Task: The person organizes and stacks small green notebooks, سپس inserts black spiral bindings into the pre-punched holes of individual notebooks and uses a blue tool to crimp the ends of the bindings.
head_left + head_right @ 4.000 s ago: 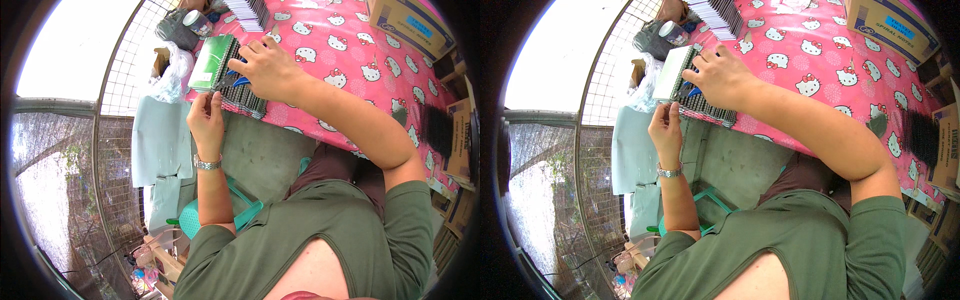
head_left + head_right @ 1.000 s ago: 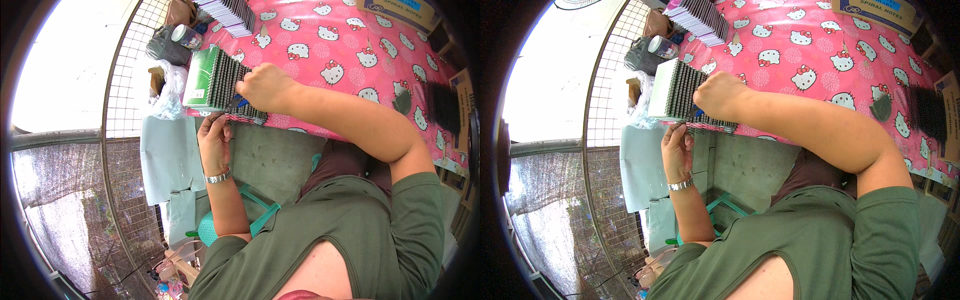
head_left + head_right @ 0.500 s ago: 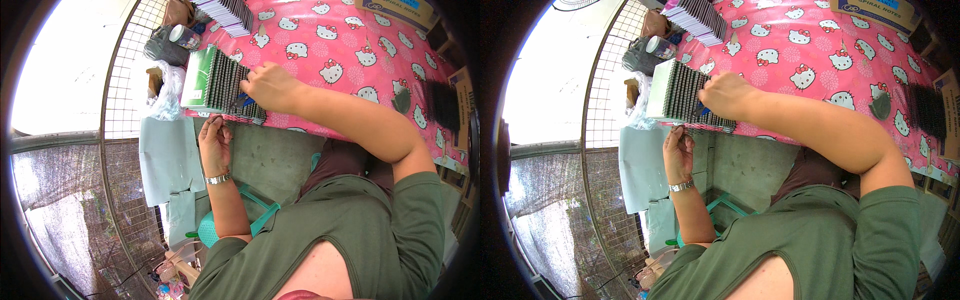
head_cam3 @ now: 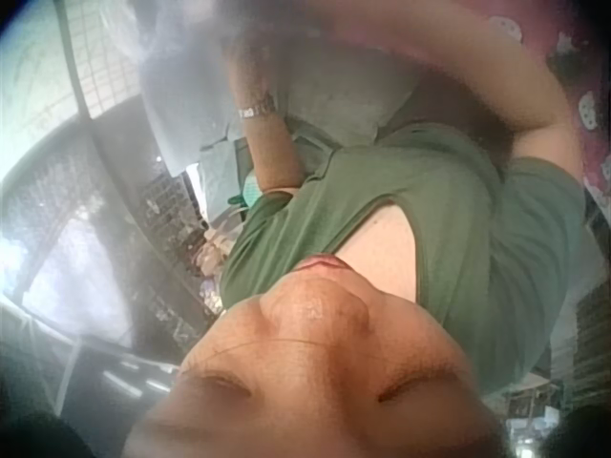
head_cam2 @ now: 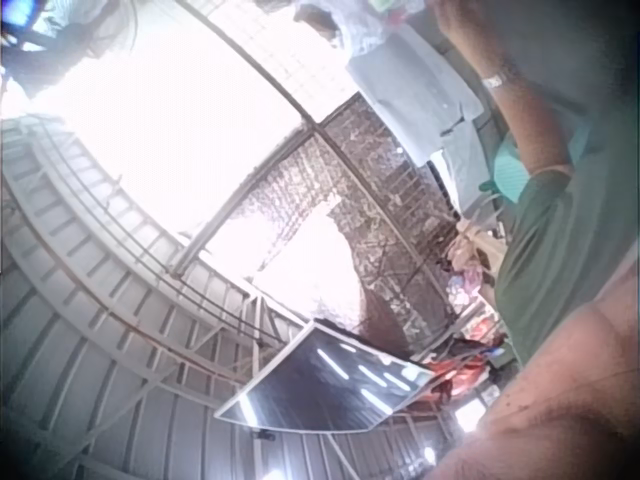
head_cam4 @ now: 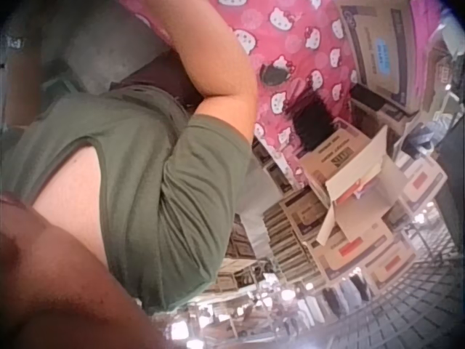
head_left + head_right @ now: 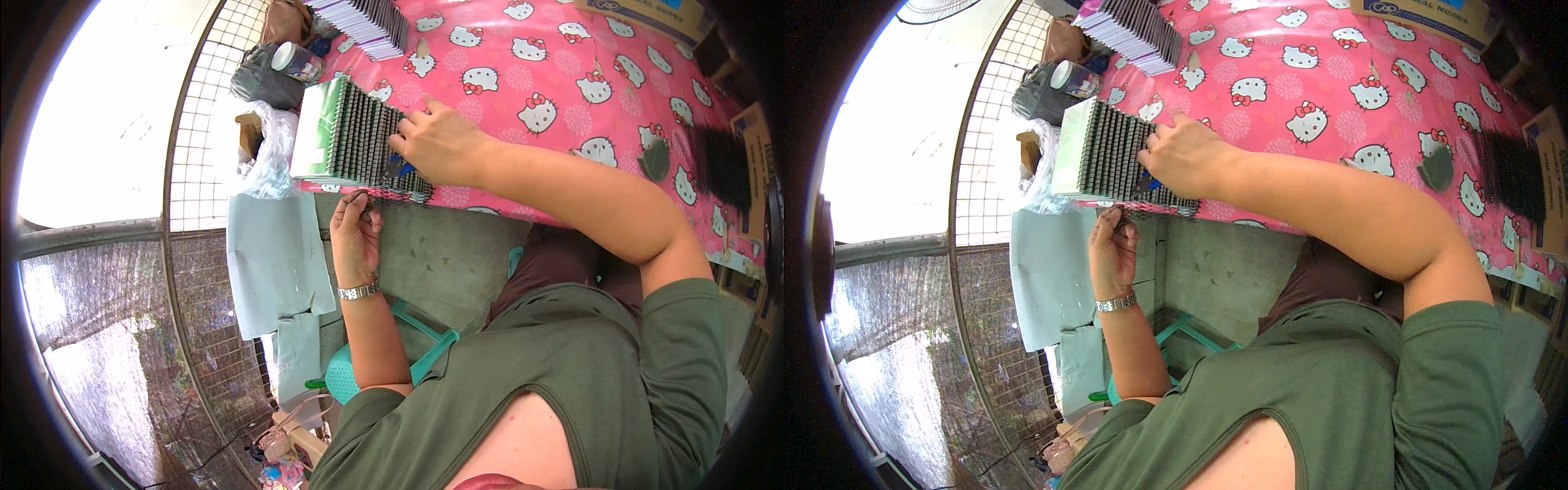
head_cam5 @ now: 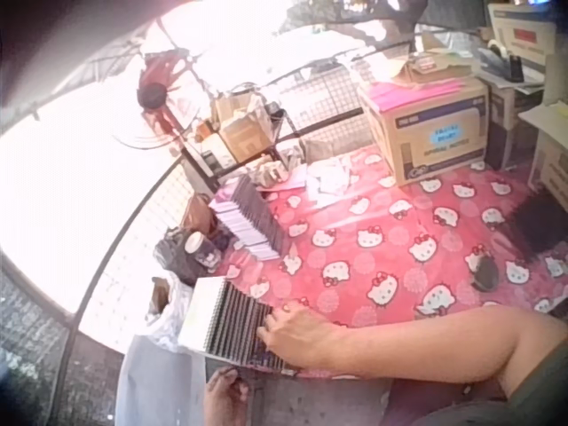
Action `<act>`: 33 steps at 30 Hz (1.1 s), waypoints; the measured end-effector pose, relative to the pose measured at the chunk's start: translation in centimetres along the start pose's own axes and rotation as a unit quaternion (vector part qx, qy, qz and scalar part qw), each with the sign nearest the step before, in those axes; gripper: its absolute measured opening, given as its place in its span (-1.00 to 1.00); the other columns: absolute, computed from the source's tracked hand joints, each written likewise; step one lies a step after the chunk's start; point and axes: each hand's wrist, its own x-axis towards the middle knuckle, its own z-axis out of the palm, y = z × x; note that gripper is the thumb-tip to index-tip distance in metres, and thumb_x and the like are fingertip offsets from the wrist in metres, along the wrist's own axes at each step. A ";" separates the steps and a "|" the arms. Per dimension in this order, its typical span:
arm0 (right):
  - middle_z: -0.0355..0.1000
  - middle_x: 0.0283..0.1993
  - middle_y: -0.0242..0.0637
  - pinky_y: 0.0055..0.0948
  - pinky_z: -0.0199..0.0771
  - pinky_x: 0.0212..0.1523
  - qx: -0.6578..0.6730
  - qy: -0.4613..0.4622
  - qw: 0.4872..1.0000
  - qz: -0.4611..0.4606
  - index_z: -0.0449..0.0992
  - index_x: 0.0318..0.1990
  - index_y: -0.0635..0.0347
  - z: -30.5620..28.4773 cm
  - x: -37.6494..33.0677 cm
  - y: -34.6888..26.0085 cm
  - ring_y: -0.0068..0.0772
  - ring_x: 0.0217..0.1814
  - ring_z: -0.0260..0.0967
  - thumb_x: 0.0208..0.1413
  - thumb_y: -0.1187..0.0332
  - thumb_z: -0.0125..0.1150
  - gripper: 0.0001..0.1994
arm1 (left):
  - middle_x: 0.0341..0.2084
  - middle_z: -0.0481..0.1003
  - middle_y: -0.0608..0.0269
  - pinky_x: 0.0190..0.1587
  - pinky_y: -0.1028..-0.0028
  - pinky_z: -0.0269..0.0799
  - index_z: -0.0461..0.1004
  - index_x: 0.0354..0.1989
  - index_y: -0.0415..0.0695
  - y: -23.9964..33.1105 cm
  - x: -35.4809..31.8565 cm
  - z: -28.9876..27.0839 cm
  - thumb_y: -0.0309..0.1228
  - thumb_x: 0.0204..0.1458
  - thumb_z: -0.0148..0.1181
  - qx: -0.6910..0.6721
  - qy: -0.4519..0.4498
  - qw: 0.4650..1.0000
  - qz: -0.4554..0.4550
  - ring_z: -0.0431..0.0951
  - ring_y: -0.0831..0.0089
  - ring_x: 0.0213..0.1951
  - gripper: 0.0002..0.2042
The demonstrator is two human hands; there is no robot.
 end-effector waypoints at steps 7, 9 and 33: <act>0.52 -0.29 -0.21 -0.14 0.43 -0.11 0.071 -0.255 0.963 0.043 0.53 -0.28 0.15 -1.3 2.2 -1.2 -0.22 -0.16 0.52 0.05 0.37 0.06 -0.85 | -0.43 0.50 0.26 -0.46 0.57 0.37 0.45 -0.19 -0.27 -0.5 0.2 0.0 -0.63 0.09 0.19 0.055 -0.012 0.998 0.013 0.49 0.49 -0.49 -0.87; 0.52 -0.30 -0.23 -0.14 0.43 -0.11 0.078 -0.228 0.969 0.057 0.54 -0.27 0.15 -1.1 1.5 -0.7 -0.24 -0.15 0.51 0.05 0.37 0.06 -0.84 | -0.43 0.49 0.26 -0.47 0.56 0.36 0.45 -0.18 -0.27 -0.7 0.2 -0.1 -0.64 0.09 0.19 0.046 -0.011 0.999 0.020 0.48 0.48 -0.50 -0.86; 0.51 -0.33 -0.31 -0.19 0.44 -0.10 0.057 -0.270 0.959 0.058 0.55 -0.32 0.10 0.2 1.6 -1.1 -0.26 -0.15 0.51 0.05 0.35 0.08 -0.86 | -0.38 0.55 0.23 -0.46 0.54 0.40 0.45 -0.19 -0.20 -2.1 0.9 -0.9 -0.63 0.11 0.18 0.030 -0.020 0.999 0.027 0.51 0.46 -0.49 -0.87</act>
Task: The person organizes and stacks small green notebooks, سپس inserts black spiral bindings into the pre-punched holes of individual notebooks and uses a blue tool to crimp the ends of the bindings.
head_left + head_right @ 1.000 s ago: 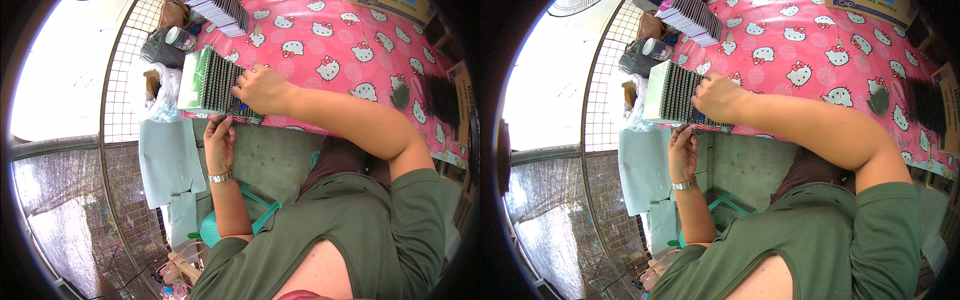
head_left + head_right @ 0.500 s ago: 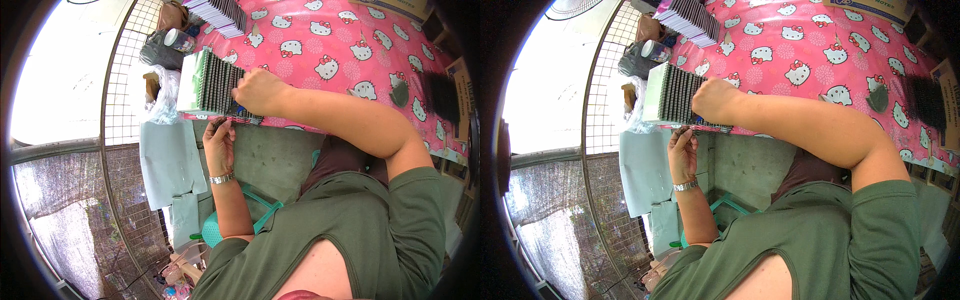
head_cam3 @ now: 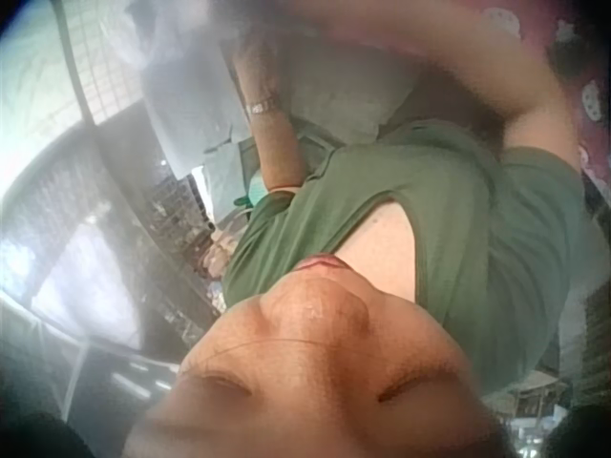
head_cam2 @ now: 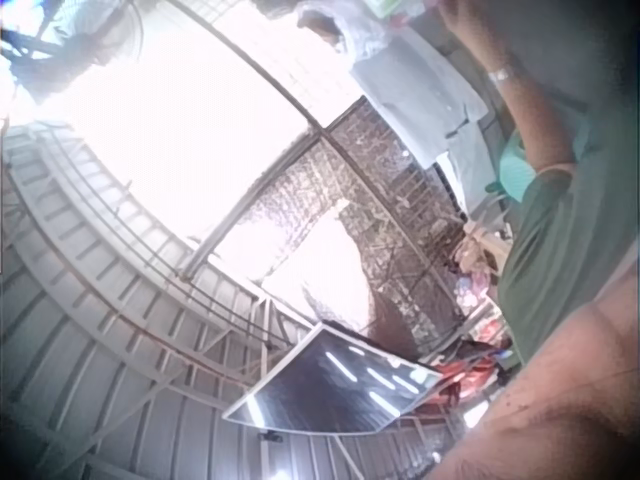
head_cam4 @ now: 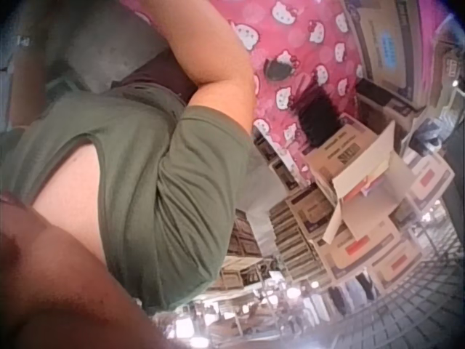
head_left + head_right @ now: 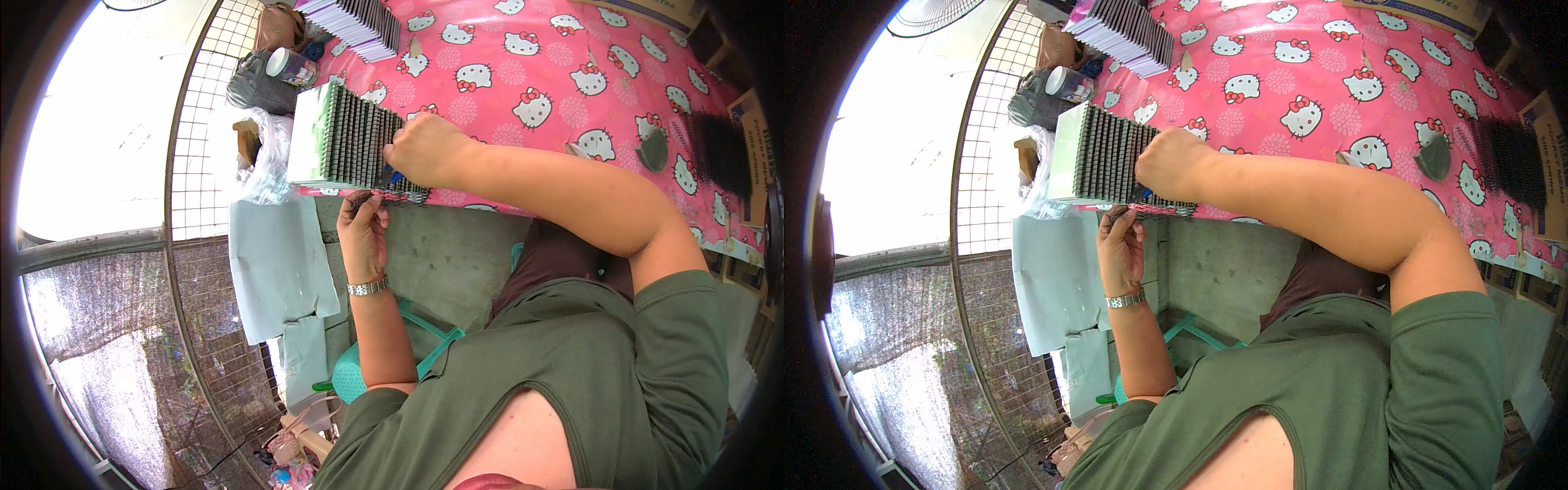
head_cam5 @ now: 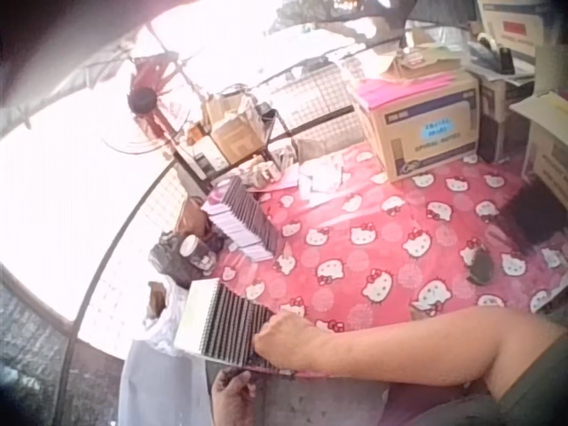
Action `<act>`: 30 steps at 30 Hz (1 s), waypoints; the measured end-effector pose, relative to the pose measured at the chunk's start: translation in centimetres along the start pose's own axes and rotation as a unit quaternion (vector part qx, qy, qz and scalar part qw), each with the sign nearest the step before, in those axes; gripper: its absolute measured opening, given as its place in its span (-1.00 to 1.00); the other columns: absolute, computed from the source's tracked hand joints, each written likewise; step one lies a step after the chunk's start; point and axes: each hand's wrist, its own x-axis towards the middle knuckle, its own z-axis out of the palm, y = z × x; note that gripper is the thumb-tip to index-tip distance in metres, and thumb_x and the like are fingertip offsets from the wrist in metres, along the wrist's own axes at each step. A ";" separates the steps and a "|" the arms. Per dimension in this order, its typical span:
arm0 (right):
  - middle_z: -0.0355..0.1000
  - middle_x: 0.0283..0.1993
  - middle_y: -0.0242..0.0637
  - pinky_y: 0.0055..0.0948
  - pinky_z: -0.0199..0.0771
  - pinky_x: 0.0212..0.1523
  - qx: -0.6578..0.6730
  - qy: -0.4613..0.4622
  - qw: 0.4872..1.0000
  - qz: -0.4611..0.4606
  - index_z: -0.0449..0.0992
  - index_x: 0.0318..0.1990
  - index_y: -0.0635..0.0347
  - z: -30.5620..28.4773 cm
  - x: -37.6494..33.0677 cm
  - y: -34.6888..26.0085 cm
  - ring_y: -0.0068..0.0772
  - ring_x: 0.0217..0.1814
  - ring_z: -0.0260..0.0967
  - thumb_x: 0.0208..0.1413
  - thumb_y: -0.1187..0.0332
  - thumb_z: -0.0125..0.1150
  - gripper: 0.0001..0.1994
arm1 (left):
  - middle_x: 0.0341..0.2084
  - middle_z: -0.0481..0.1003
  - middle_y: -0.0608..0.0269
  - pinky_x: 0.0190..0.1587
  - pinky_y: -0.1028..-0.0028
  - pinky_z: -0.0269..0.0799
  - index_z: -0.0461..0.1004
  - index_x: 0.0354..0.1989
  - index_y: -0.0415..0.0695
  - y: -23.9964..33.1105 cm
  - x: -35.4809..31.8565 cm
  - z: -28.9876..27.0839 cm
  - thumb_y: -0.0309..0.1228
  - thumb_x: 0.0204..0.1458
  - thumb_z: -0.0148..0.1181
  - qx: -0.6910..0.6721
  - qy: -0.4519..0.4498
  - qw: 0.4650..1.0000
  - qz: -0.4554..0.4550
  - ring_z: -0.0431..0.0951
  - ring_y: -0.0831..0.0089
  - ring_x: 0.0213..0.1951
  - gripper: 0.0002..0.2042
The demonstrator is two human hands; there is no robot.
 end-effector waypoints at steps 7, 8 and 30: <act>0.54 -0.41 -0.23 -0.24 0.47 -0.15 -0.068 0.261 0.962 -0.049 0.57 -0.38 0.14 2.8 -1.4 2.1 -0.21 -0.27 0.54 0.02 0.36 0.10 -0.87 | -0.44 0.51 0.26 -0.49 0.55 0.35 0.44 -0.23 -0.22 -0.2 -0.4 1.5 -0.64 0.06 0.24 -0.025 0.041 0.999 -0.019 0.47 0.51 -0.52 -0.86; 0.54 -0.41 -0.23 -0.24 0.47 -0.14 -0.061 0.238 0.968 -0.051 0.57 -0.37 0.14 2.5 -1.2 1.6 -0.21 -0.27 0.54 0.02 0.35 0.10 -0.86 | -0.44 0.51 0.26 -0.49 0.55 0.34 0.44 -0.23 -0.22 -0.3 -0.3 1.5 -0.64 0.06 0.24 -0.018 0.043 0.999 -0.020 0.47 0.52 -0.52 -0.85; 0.53 -0.41 -0.29 -0.25 0.49 -0.24 -0.045 0.202 0.978 -0.033 0.57 -0.36 0.15 3.4 -1.3 1.9 -0.22 -0.30 0.54 0.05 0.33 0.08 -0.85 | -0.44 0.52 0.23 -0.50 0.53 0.34 0.43 -0.20 -0.24 -1.3 0.5 -0.4 -0.62 0.06 0.24 -0.019 0.051 0.998 -0.020 0.47 0.49 -0.52 -0.84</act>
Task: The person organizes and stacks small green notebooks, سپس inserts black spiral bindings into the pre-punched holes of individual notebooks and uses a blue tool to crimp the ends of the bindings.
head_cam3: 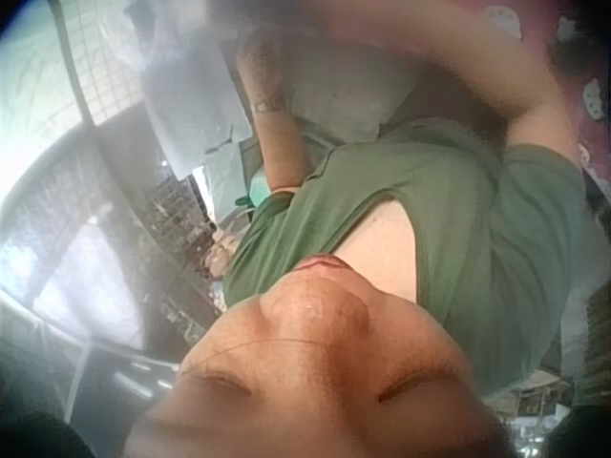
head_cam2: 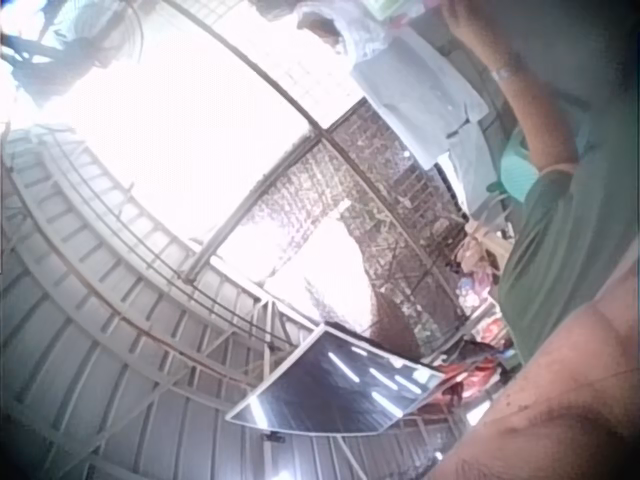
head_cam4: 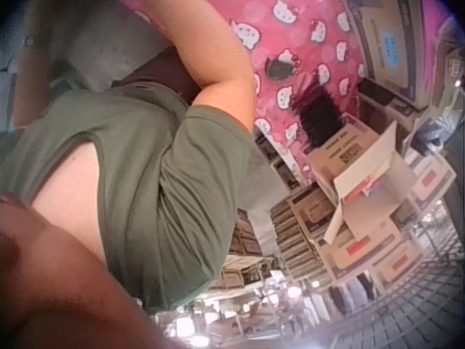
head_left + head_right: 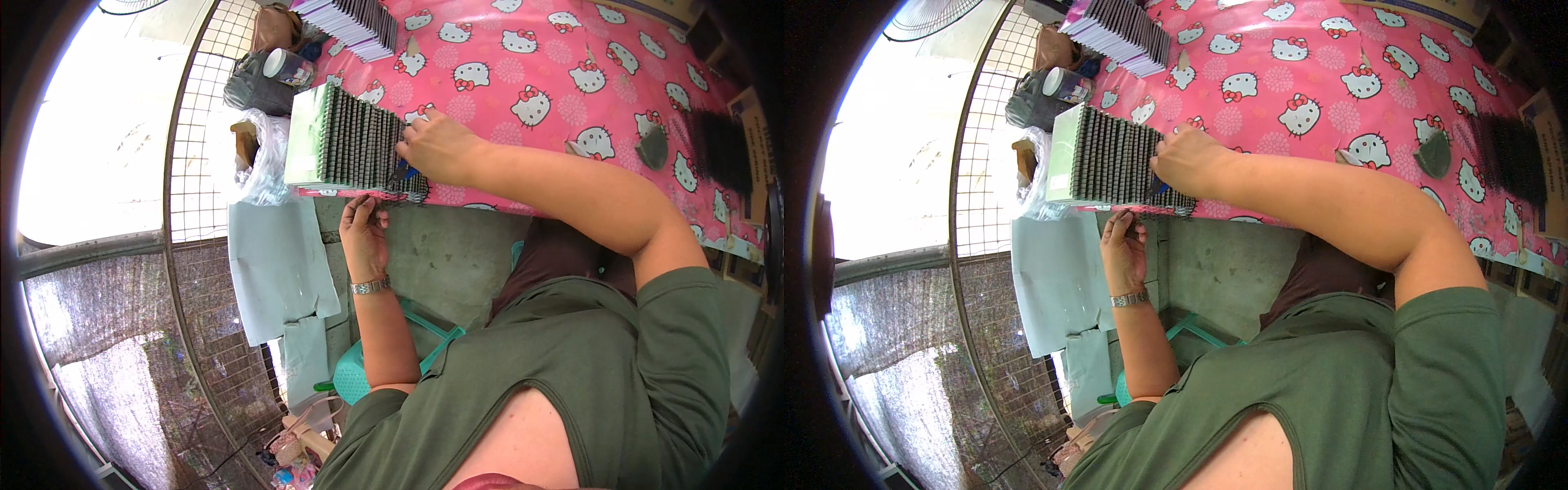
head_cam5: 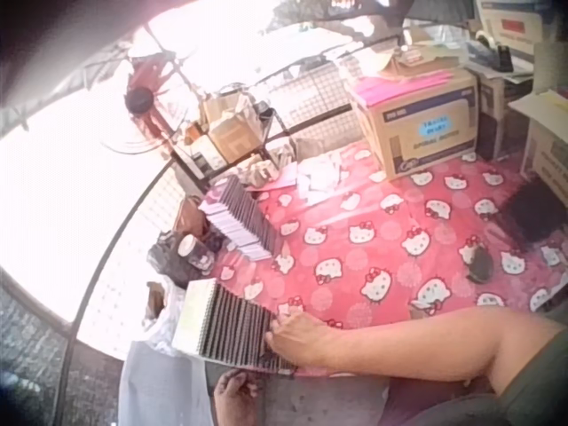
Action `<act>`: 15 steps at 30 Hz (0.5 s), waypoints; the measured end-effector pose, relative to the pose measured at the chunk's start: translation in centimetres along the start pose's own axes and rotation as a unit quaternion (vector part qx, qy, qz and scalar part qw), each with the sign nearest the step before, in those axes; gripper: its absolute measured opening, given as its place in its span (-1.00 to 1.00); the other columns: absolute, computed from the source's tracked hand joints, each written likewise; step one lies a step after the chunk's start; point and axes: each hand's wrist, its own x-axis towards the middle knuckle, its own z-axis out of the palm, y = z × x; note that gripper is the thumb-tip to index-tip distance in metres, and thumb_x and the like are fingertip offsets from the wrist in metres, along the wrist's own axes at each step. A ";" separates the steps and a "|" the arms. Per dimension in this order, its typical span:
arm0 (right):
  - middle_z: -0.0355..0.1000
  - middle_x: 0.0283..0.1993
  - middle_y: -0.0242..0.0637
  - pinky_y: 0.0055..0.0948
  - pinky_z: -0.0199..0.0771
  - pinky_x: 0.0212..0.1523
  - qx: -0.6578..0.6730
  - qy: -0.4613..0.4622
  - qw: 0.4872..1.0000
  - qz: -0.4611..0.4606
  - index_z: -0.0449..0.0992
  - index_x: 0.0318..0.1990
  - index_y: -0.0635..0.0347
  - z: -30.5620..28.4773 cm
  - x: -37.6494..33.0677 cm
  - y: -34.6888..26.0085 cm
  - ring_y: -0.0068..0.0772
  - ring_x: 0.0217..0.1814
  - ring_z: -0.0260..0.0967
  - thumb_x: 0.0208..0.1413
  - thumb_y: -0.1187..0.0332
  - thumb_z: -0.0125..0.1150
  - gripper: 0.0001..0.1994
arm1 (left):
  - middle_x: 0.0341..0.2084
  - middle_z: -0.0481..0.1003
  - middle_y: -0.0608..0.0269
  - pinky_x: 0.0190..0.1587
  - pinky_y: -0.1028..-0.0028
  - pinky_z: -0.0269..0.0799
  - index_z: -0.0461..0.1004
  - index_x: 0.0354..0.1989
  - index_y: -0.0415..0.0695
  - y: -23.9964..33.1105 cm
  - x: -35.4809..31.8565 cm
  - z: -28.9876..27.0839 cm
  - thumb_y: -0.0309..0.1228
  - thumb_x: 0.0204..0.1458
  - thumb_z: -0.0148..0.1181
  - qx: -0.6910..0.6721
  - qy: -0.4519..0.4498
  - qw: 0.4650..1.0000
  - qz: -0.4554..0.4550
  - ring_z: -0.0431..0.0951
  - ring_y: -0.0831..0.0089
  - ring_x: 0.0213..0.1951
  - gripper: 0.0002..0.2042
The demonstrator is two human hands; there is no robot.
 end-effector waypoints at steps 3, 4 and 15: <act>0.54 -0.40 -0.28 -0.26 0.48 -0.24 -0.010 -0.001 1.000 -0.018 0.57 -0.37 0.15 0.4 0.3 -0.1 -0.23 -0.29 0.54 0.05 0.33 0.08 -0.84 | -0.43 0.52 0.24 -0.49 0.53 0.34 0.42 -0.20 -0.22 -0.1 0.0 0.6 -0.64 0.04 0.26 0.013 -0.010 1.000 -0.021 0.47 0.50 -0.52 -0.81; 0.53 -0.37 -0.27 -0.23 0.46 -0.17 0.009 -0.077 0.997 0.001 0.56 -0.35 0.15 0.4 0.6 -0.3 -0.23 -0.24 0.53 0.06 0.33 0.08 -0.84 | -0.43 0.52 0.24 -0.48 0.53 0.34 0.43 -0.20 -0.21 -0.4 0.1 0.7 -0.64 0.03 0.27 0.043 -0.010 0.999 -0.012 0.47 0.51 -0.52 -0.81; 0.55 -0.35 -0.35 -0.23 0.47 -0.13 -0.057 0.055 0.996 -0.039 0.57 -0.34 0.11 0.6 -0.2 0.1 -0.27 -0.27 0.53 0.06 0.32 0.08 -0.85 | -0.42 0.52 0.27 -0.50 0.55 0.35 0.42 -0.22 -0.21 -1.2 0.3 0.6 -0.65 0.01 0.29 0.063 -0.009 0.998 0.013 0.47 0.52 -0.54 -0.80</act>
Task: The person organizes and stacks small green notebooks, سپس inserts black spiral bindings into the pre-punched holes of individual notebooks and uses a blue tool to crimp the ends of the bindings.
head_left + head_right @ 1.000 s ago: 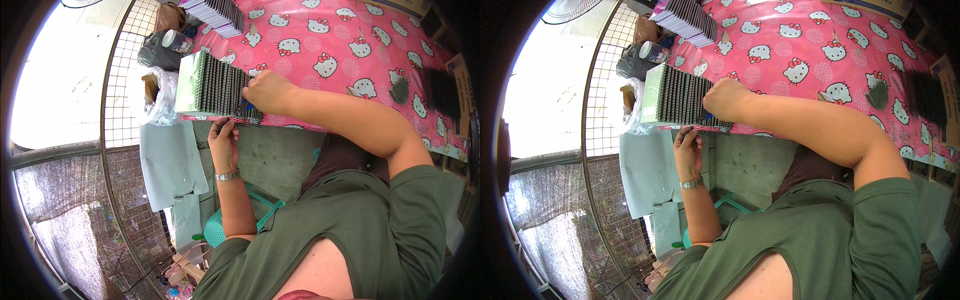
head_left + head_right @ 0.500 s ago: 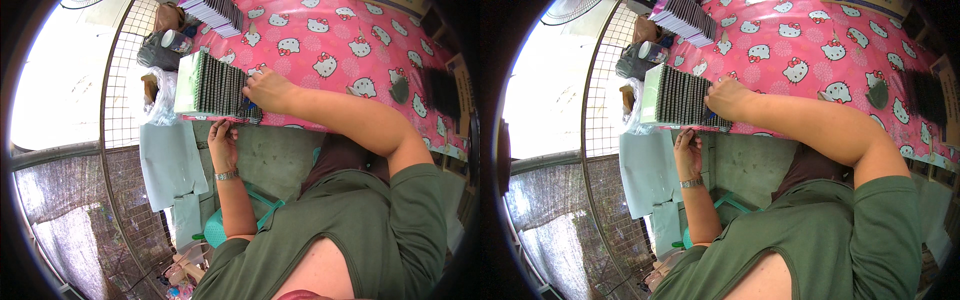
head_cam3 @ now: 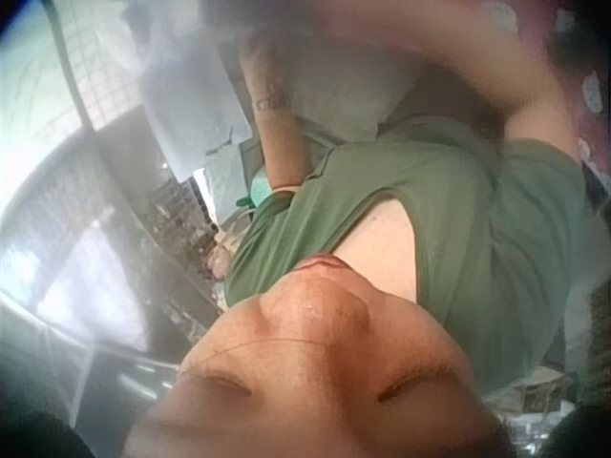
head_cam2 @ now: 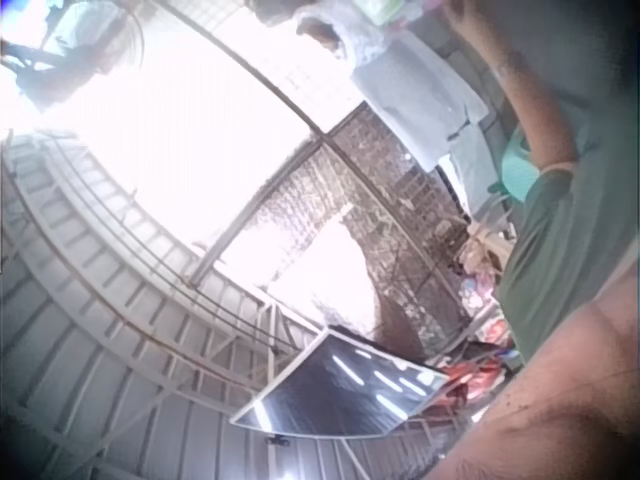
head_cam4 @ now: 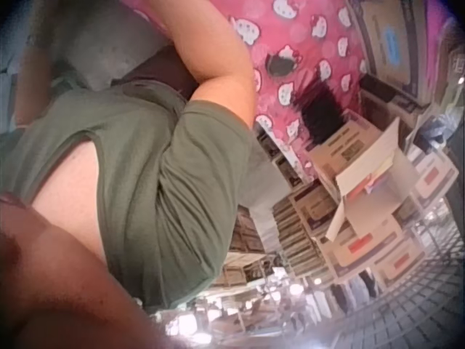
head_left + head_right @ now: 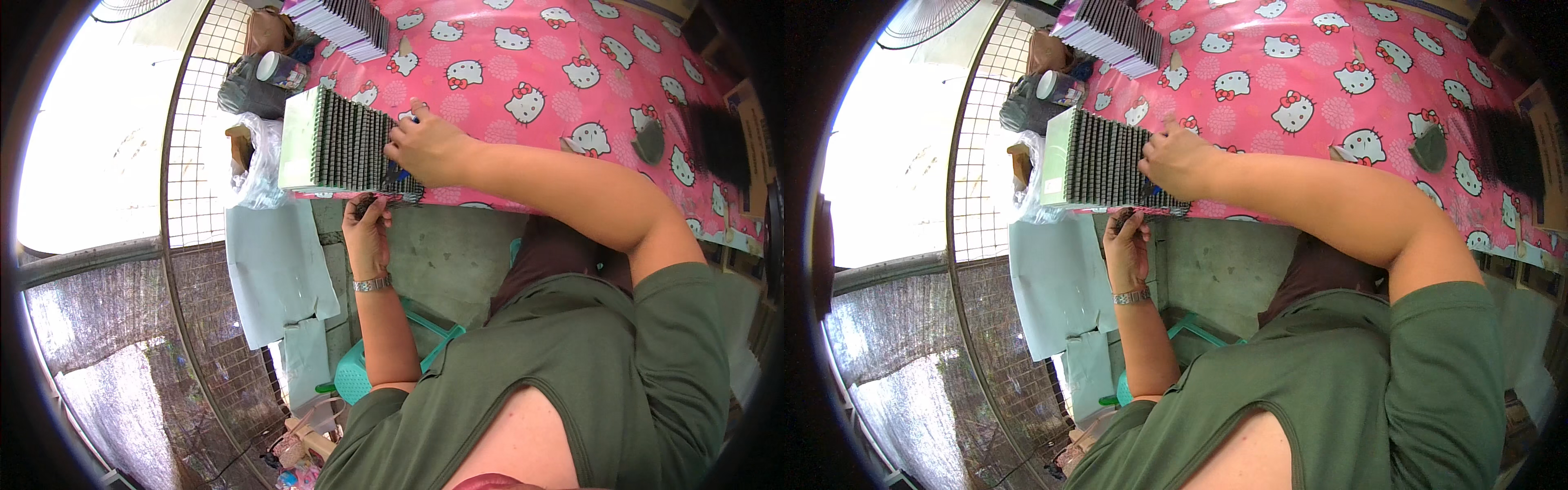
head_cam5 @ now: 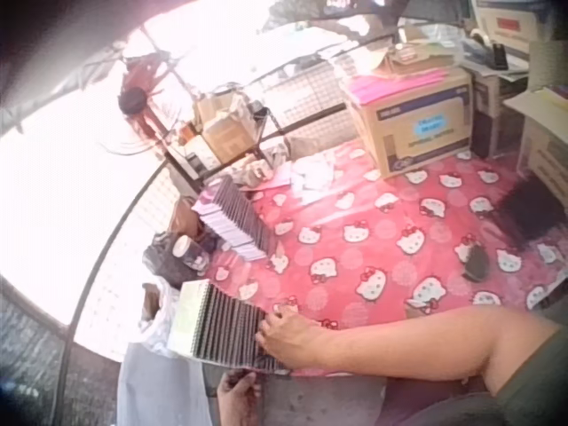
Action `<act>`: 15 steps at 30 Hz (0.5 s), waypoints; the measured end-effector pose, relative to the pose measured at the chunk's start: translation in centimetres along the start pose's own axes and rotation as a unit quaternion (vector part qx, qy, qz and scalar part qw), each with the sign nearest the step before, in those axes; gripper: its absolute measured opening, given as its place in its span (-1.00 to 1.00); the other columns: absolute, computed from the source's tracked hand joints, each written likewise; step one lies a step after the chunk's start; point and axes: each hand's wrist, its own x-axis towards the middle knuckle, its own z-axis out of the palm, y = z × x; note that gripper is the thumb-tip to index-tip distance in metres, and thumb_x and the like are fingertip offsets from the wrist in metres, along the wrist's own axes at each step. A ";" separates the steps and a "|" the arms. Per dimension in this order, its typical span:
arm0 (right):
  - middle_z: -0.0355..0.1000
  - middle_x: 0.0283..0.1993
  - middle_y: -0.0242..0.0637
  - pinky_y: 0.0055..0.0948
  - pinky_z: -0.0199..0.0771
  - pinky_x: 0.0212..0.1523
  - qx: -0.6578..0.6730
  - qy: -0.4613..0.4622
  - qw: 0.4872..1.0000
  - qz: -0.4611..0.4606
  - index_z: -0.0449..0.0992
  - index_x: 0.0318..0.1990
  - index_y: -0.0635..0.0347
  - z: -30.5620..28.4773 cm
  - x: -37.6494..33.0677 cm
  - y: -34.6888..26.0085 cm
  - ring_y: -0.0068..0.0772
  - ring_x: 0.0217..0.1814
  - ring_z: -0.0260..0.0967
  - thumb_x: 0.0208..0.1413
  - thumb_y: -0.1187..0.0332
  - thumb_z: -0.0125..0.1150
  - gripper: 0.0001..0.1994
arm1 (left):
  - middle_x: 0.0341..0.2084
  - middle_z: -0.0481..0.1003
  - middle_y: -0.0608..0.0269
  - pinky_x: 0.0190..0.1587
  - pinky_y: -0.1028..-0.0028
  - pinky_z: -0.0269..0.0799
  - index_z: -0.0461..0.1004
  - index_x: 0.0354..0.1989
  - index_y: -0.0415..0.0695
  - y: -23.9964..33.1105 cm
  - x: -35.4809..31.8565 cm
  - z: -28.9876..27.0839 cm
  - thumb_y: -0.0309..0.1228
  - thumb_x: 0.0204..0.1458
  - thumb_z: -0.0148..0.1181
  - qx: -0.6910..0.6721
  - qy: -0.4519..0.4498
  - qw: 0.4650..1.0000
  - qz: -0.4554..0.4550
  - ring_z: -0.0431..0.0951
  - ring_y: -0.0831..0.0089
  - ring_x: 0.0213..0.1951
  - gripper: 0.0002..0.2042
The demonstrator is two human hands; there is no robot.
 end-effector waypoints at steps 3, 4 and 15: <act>0.55 -0.34 -0.34 -0.19 0.46 -0.06 0.071 -0.225 0.971 0.028 0.57 -0.32 0.11 -0.3 1.7 -1.1 -0.24 -0.24 0.54 0.06 0.33 0.09 -0.85 | -0.42 0.52 0.27 -0.50 0.56 0.36 0.43 -0.22 -0.23 0.0 0.1 -0.2 -0.64 0.03 0.28 0.006 -0.003 1.000 -0.002 0.48 0.51 -0.53 -0.82; 0.55 -0.34 -0.34 -0.19 0.46 -0.07 0.089 -0.245 0.964 0.045 0.58 -0.32 0.11 -0.6 1.8 -0.9 -0.24 -0.23 0.54 0.06 0.33 0.09 -0.85 | -0.43 0.52 0.27 -0.49 0.55 0.36 0.42 -0.22 -0.23 0.1 0.2 -0.4 -0.64 0.03 0.27 0.007 -0.003 1.000 -0.004 0.48 0.51 -0.53 -0.82; 0.55 -0.42 -0.26 -0.14 0.46 -0.06 0.074 -0.182 0.980 0.022 0.58 -0.36 0.15 0.6 0.8 -0.9 -0.20 -0.26 0.56 0.05 0.33 0.08 -0.84 | -0.39 0.51 0.25 -0.49 0.54 0.34 0.39 -0.19 -0.21 -1.0 0.3 -0.2 -0.62 0.07 0.24 0.016 -0.011 1.000 -0.011 0.47 0.51 -0.51 -0.81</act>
